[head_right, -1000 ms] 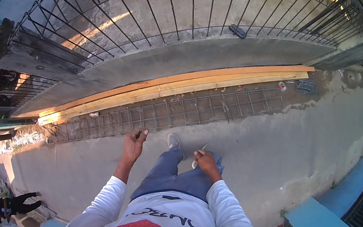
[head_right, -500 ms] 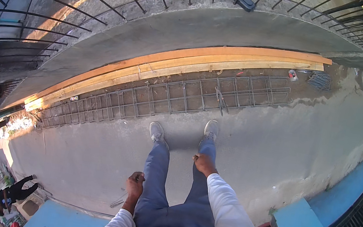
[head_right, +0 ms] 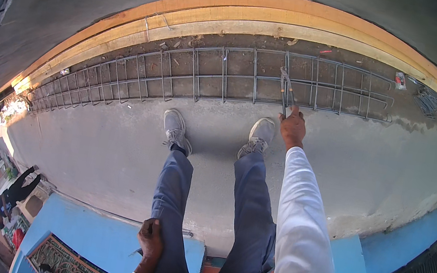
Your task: The person sits on a concrete floor and uses pliers to tie wire around the intersections of a metal rebar grid. They repeatedly pick up wire, wrap it around the grid, and twist it to secure the structure.
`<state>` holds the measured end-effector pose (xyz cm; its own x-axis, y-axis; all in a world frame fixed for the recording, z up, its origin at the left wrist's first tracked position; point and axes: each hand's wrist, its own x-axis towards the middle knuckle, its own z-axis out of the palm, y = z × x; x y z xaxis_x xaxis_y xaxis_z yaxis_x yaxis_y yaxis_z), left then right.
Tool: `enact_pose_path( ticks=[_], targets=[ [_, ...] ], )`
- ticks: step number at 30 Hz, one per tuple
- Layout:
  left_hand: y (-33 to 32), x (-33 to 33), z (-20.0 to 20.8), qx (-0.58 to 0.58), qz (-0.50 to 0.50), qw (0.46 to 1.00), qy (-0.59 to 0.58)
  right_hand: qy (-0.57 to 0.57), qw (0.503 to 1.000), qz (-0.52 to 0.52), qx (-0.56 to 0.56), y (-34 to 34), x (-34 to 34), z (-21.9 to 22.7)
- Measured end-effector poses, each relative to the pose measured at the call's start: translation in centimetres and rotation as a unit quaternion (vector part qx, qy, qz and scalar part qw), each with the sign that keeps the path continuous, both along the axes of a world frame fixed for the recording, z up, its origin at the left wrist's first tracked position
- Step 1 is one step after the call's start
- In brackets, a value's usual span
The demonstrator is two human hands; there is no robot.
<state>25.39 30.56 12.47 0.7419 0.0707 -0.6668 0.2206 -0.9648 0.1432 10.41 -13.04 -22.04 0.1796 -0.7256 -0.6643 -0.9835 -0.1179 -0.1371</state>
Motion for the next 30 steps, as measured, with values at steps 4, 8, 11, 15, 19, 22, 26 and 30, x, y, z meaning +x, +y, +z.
enact_pose_path(
  ticks=[4, 8, 11, 15, 19, 22, 26, 30],
  targets=[
    [-1.6, 0.8, 0.2, 0.043, -0.036, 0.998, 0.004, 0.049, 0.997, 0.037, -0.036, -1.9, 0.0, -6.4],
    [-2.3, 1.1, 0.1, 0.054, 0.005, 0.998, 0.014, 0.057, 0.996, 0.072, 0.007, -1.8, -0.4, -10.2],
    [-2.4, 1.6, -0.2, 0.052, 0.01, 0.998, 0.018, 0.066, 0.992, 0.109, 0.0, -1.7, -1.7, -11.7],
    [-3.1, 1.5, 0.0, 0.057, 0.031, 0.998, 0.024, 0.065, 0.991, 0.112, -0.017, -1.0, 0.7, -9.9],
    [-2.5, 1.6, 0.3, 0.052, 0.02, 0.998, 0.022, 0.026, 0.993, 0.088, -0.072, -1.5, 1.0, -9.0],
    [-2.4, 2.2, -0.3, 0.009, 0.051, 0.998, 0.02, -0.039, 0.998, 0.006, -0.038, -1.9, -0.5, -7.3],
    [-0.3, 1.2, -0.1, 0.009, 0.064, 0.998, 0.013, -0.177, 0.886, -0.295, 0.311, 3.3, 5.4, 8.0],
    [0.3, 5.3, 3.5, -0.06, 0.086, 0.994, 0.042, -0.347, 0.876, -0.169, 0.287, 11.9, 6.1, 25.9]
  ],
)
